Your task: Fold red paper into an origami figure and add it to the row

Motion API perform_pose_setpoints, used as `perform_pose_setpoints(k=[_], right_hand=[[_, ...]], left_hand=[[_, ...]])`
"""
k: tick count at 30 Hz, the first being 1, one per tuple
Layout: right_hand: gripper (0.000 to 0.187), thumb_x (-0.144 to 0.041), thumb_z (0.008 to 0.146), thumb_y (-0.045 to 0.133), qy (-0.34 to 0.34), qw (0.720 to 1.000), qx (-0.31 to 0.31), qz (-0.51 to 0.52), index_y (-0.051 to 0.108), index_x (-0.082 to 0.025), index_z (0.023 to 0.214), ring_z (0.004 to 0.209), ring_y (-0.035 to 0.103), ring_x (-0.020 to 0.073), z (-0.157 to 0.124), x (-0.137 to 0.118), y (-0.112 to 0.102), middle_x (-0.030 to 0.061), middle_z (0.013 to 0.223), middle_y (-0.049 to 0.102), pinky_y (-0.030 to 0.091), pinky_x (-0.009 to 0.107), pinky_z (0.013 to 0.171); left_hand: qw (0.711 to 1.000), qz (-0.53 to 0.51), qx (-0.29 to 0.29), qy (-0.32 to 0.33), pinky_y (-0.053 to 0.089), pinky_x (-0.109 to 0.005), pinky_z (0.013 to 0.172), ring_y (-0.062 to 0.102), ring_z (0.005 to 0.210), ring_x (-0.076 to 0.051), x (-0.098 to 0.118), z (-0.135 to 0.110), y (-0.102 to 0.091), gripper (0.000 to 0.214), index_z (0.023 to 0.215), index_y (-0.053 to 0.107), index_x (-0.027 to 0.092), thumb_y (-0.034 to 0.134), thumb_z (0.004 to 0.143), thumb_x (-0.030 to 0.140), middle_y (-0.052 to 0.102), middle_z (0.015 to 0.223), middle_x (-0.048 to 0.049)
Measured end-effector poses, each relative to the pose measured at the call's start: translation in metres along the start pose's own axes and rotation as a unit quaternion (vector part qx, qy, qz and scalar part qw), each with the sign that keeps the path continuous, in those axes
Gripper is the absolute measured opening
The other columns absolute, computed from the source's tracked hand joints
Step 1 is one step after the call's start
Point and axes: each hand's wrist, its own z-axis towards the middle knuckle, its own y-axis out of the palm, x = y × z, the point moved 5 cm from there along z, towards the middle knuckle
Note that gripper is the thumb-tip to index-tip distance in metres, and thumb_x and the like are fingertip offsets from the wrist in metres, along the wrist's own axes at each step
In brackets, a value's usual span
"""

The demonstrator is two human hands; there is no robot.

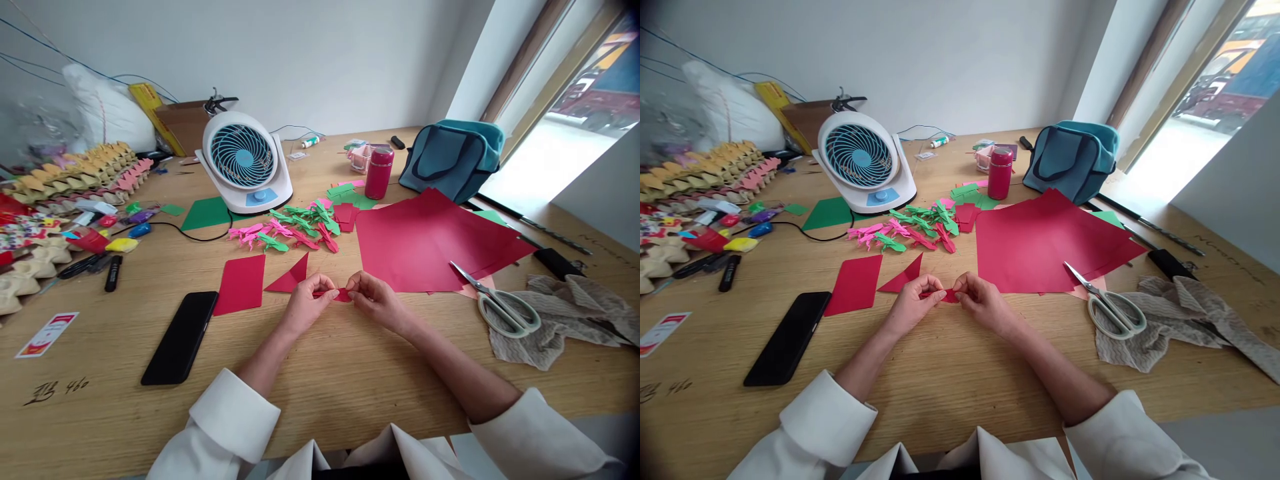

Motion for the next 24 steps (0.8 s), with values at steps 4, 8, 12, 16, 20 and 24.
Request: perform_pose_setpoints(k=[4,8,12,16,20,24], right_hand=[[0.013,-0.018,0.087,0.056,-0.06,0.989,-0.032,-0.129,0.058,-0.021,0.099,0.073,0.054,0.0136,-0.016,-0.02,-0.002,0.0023,0.092,0.061,0.045,0.027,0.069],[0.015,-0.016,0.093,0.051,-0.106,0.965,-0.039,-0.236,0.058,-0.021,0.105,0.078,0.057,0.0154,-0.032,-0.026,-0.003,0.0058,0.1,0.061,0.048,0.03,0.074],[0.011,-0.02,0.097,0.049,-0.158,0.92,-0.024,-0.357,0.058,-0.02,0.104,0.086,0.059,0.02,-0.039,-0.03,0.0,0.0085,0.097,0.063,0.047,0.034,0.078],[0.012,-0.02,0.098,0.048,-0.201,0.873,-0.017,-0.444,0.06,-0.019,0.102,0.092,0.058,0.0216,-0.041,-0.035,0.003,0.0106,0.106,0.064,0.043,0.036,0.081],[0.011,-0.022,0.097,0.052,-0.234,0.825,-0.025,-0.513,0.063,-0.019,0.097,0.085,0.054,0.021,-0.043,-0.038,0.006,0.0082,0.1,0.065,0.039,0.036,0.076],[0.013,-0.02,0.097,0.053,-0.228,0.809,-0.071,-0.537,0.065,-0.018,0.093,0.079,0.051,0.0199,-0.044,-0.035,0.011,0.006,0.09,0.064,0.035,0.035,0.072]], left_hand=[[1.0,-0.002,-0.02,-0.008,0.046,-0.022,0.064,0.056,0.064,-0.011,0.002,0.0,0.002,0.015,0.076,0.061,0.016,0.066,0.078,0.029,0.062,0.072,0.0006],[0.999,0.021,-0.047,-0.006,0.047,-0.022,0.068,0.059,0.067,-0.011,0.003,-0.004,0.009,0.009,0.075,0.063,0.016,0.064,0.077,0.025,0.065,0.074,0.0009],[0.996,0.055,-0.067,0.0,0.049,-0.023,0.07,0.063,0.07,-0.013,0.002,-0.009,0.017,0.007,0.077,0.066,0.016,0.062,0.078,0.022,0.069,0.076,-0.0001],[0.991,0.098,-0.083,0.026,0.05,-0.022,0.071,0.065,0.074,-0.014,0.007,-0.013,0.022,0.011,0.081,0.068,0.016,0.057,0.079,0.014,0.071,0.08,-0.0006],[0.97,0.202,-0.101,0.086,0.047,-0.022,0.069,0.062,0.074,-0.012,0.014,-0.018,0.024,0.016,0.083,0.068,0.017,0.056,0.08,0.006,0.069,0.082,0.0],[0.93,0.321,-0.112,0.14,0.046,-0.029,0.08,0.061,0.084,-0.017,0.015,-0.023,0.027,0.01,0.084,0.067,0.018,0.06,0.085,0.011,0.068,0.086,-0.0014]])
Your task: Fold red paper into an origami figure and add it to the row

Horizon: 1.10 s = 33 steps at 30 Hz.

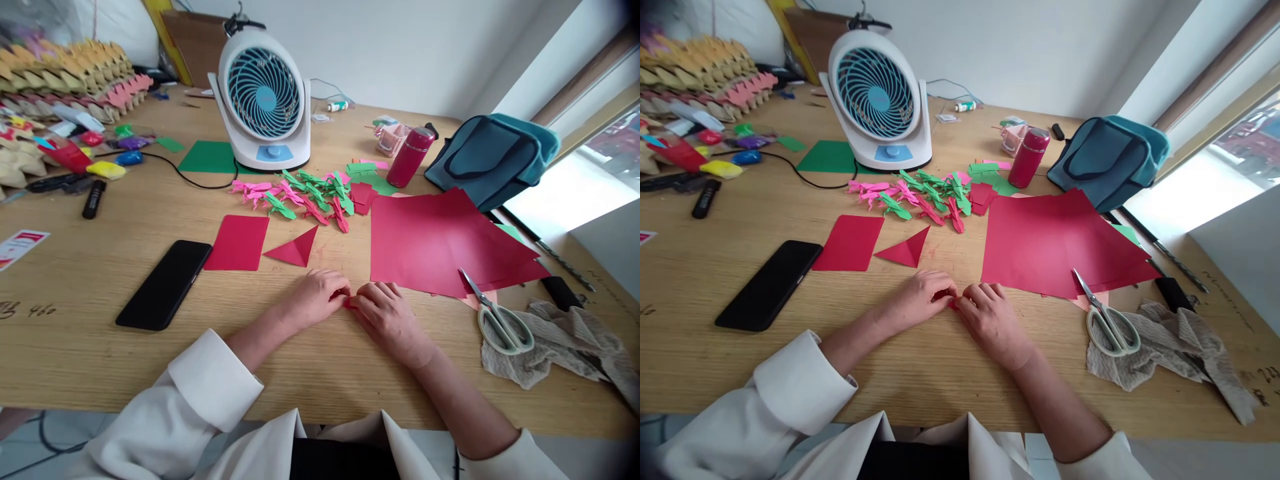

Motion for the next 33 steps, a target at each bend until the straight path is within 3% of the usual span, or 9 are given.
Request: perform_pose_setpoints(k=[3,8,16,22,27,33], right_hand=[[0.013,-0.019,0.097,0.054,0.012,1.0,-0.015,0.011,0.065,-0.018,0.091,0.081,0.05,0.0201,0.0,-0.001,0.001,0.0068,0.091,0.062,0.035,0.034,0.074],[0.015,-0.015,0.097,0.051,0.009,1.0,-0.023,0.017,0.065,-0.018,0.093,0.076,0.049,0.0196,-0.002,-0.004,0.0,0.0068,0.088,0.061,0.035,0.034,0.072],[0.014,-0.017,0.098,0.052,0.06,0.995,-0.014,0.077,0.063,-0.018,0.089,0.078,0.051,0.0189,-0.005,0.002,0.007,0.0055,0.085,0.06,0.039,0.033,0.075],[0.019,-0.02,0.098,0.05,0.091,0.993,-0.01,0.072,0.062,-0.018,0.083,0.077,0.05,0.0193,-0.006,0.002,0.008,0.0063,0.083,0.056,0.042,0.033,0.075],[0.018,-0.018,0.097,0.05,0.119,0.985,-0.013,0.126,0.06,-0.018,0.082,0.071,0.051,0.0176,-0.006,0.003,0.01,0.0052,0.081,0.055,0.042,0.031,0.068],[0.016,-0.017,0.096,0.05,0.136,0.976,-0.02,0.171,0.058,-0.018,0.082,0.07,0.052,0.0166,-0.005,0.005,0.01,0.0045,0.081,0.055,0.041,0.029,0.065]], left_hand=[[0.998,0.055,0.025,0.024,0.045,-0.032,0.088,0.057,0.097,-0.02,0.001,-0.006,0.0,0.006,0.085,0.066,0.018,0.063,0.086,0.013,0.065,0.095,-0.0043],[0.997,0.048,0.011,0.062,0.047,-0.024,0.08,0.058,0.088,-0.014,0.004,-0.019,0.002,0.014,0.092,0.064,0.016,0.053,0.091,0.007,0.06,0.094,-0.0031],[0.992,0.081,0.013,0.091,0.047,-0.025,0.085,0.06,0.093,-0.014,0.006,-0.028,0.0,0.015,0.101,0.064,0.018,0.053,0.093,0.011,0.062,0.1,-0.0031],[0.986,0.125,0.022,0.104,0.047,-0.025,0.083,0.06,0.093,-0.014,0.007,-0.028,0.002,0.014,0.099,0.065,0.019,0.051,0.097,0.02,0.063,0.1,-0.0032],[0.98,0.169,0.052,0.096,0.044,-0.025,0.074,0.06,0.087,-0.014,0.009,-0.025,0.004,0.01,0.094,0.064,0.02,0.055,0.096,0.026,0.064,0.096,0.0],[0.958,0.24,0.087,0.133,0.043,-0.027,0.072,0.058,0.084,-0.014,0.015,-0.027,0.007,0.011,0.089,0.061,0.019,0.053,0.096,0.017,0.065,0.093,0.0]])
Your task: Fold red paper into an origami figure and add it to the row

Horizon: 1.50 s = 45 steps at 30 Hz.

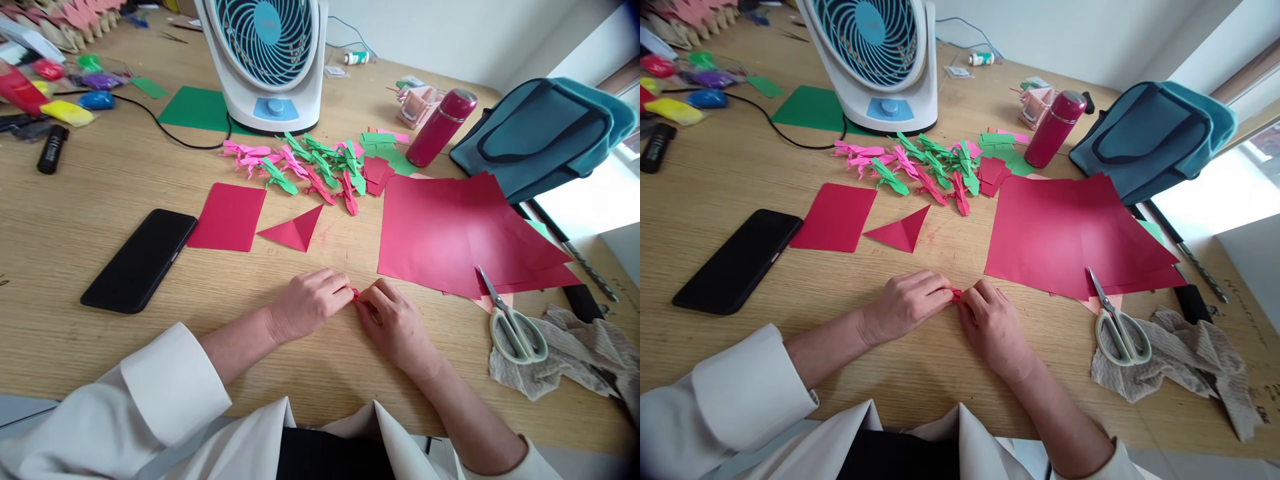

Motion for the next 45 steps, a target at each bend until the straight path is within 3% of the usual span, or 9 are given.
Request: perform_pose_setpoints(k=[12,28,38,45], right_hand=[[0.012,-0.018,0.096,0.052,0.015,1.0,-0.016,0.014,0.058,-0.019,0.085,0.074,0.056,0.017,0.002,0.004,-0.001,0.0044,0.084,0.059,0.044,0.03,0.069],[0.013,-0.018,0.095,0.051,0.053,0.998,-0.019,-0.003,0.057,-0.019,0.084,0.073,0.054,0.0189,0.002,0.007,0.004,0.0047,0.081,0.057,0.043,0.033,0.071],[0.009,-0.017,0.094,0.054,0.046,0.996,-0.052,0.059,0.057,-0.02,0.086,0.074,0.055,0.0173,0.004,0.013,-0.004,0.0039,0.084,0.059,0.044,0.03,0.068],[0.012,-0.018,0.095,0.052,0.049,0.997,-0.048,0.033,0.057,-0.02,0.083,0.074,0.056,0.0181,0.003,0.012,-0.002,0.0046,0.083,0.059,0.045,0.032,0.069]], left_hand=[[1.0,-0.006,-0.024,-0.01,0.043,-0.028,0.073,0.057,0.083,-0.015,0.0,0.002,0.0,0.015,0.086,0.06,0.018,0.049,0.096,0.014,0.063,0.088,-0.001],[0.987,-0.072,-0.091,-0.112,0.048,-0.032,0.078,0.057,0.088,-0.019,-0.002,0.007,0.005,0.017,0.086,0.058,0.016,0.046,0.097,0.02,0.058,0.091,-0.0054],[0.995,0.001,-0.083,-0.056,0.046,-0.033,0.075,0.054,0.083,-0.019,0.004,0.006,0.008,0.015,0.088,0.056,0.017,0.045,0.097,0.015,0.057,0.088,-0.0041],[0.994,-0.016,-0.082,-0.073,0.046,-0.032,0.074,0.055,0.08,-0.018,0.004,0.007,0.008,0.016,0.086,0.057,0.017,0.045,0.097,0.018,0.056,0.084,-0.0039]])
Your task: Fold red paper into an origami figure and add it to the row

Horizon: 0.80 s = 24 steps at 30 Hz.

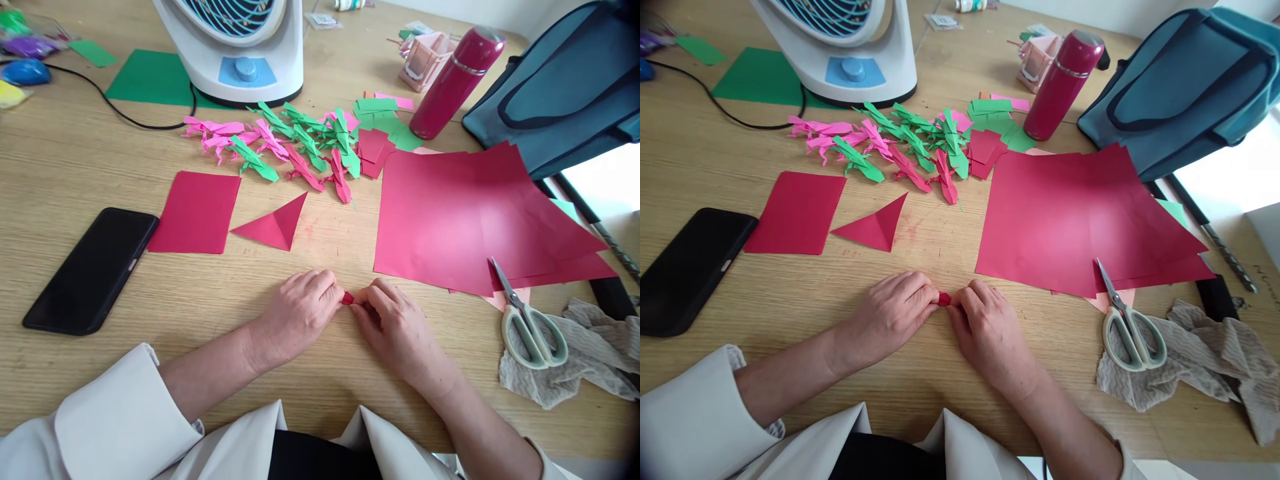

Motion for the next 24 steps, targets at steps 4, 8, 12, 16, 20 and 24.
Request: perform_pose_setpoints(k=[4,8,12,16,20,24], right_hand=[[0.011,-0.017,0.094,0.053,0.012,1.0,-0.002,-0.001,0.056,-0.02,0.084,0.074,0.055,0.0186,-0.001,0.001,0.001,0.0045,0.083,0.058,0.044,0.032,0.069],[0.014,-0.019,0.095,0.051,0.022,1.0,0.001,0.003,0.054,-0.02,0.08,0.071,0.052,0.0179,-0.001,0.002,0.0,0.0041,0.08,0.056,0.043,0.032,0.067],[0.017,-0.022,0.095,0.05,0.03,0.999,0.002,-0.017,0.051,-0.021,0.078,0.069,0.051,0.0178,-0.002,0.003,0.0,0.004,0.078,0.055,0.042,0.032,0.065],[0.016,-0.022,0.095,0.049,0.038,0.999,-0.007,-0.028,0.05,-0.021,0.078,0.069,0.051,0.0183,-0.003,0.005,-0.001,0.0045,0.079,0.055,0.041,0.032,0.065],[0.016,-0.022,0.094,0.05,0.038,0.999,-0.018,-0.019,0.05,-0.021,0.078,0.07,0.052,0.0182,-0.003,0.006,-0.003,0.0043,0.079,0.054,0.041,0.032,0.065],[0.016,-0.015,0.089,0.054,0.038,0.999,-0.036,0.009,0.049,-0.021,0.076,0.067,0.05,0.0157,-0.002,0.009,-0.008,0.002,0.078,0.054,0.039,0.029,0.061]], left_hand=[[0.998,-0.047,-0.022,-0.021,0.047,-0.032,0.076,0.055,0.082,-0.018,-0.002,0.002,-0.002,0.016,0.085,0.058,0.018,0.047,0.097,0.019,0.057,0.085,-0.0039],[0.995,-0.077,-0.017,-0.061,0.046,-0.032,0.074,0.055,0.081,-0.018,-0.004,0.005,-0.003,0.016,0.082,0.058,0.018,0.048,0.095,0.019,0.057,0.085,-0.0039],[0.992,-0.093,-0.012,-0.086,0.045,-0.032,0.071,0.055,0.08,-0.017,-0.003,0.007,-0.002,0.014,0.079,0.055,0.018,0.05,0.092,0.018,0.057,0.085,-0.0037],[0.988,-0.108,-0.024,-0.108,0.046,-0.033,0.072,0.055,0.08,-0.018,-0.004,0.008,-0.001,0.011,0.079,0.055,0.019,0.05,0.089,0.017,0.057,0.086,-0.004],[0.985,-0.108,-0.028,-0.13,0.046,-0.034,0.071,0.055,0.077,-0.018,-0.004,0.01,0.001,0.008,0.078,0.054,0.019,0.052,0.086,0.016,0.057,0.086,-0.0036],[0.986,-0.102,-0.024,-0.132,0.045,-0.033,0.069,0.055,0.075,-0.017,-0.004,0.012,0.002,0.008,0.078,0.054,0.019,0.053,0.084,0.016,0.057,0.085,-0.0029]])
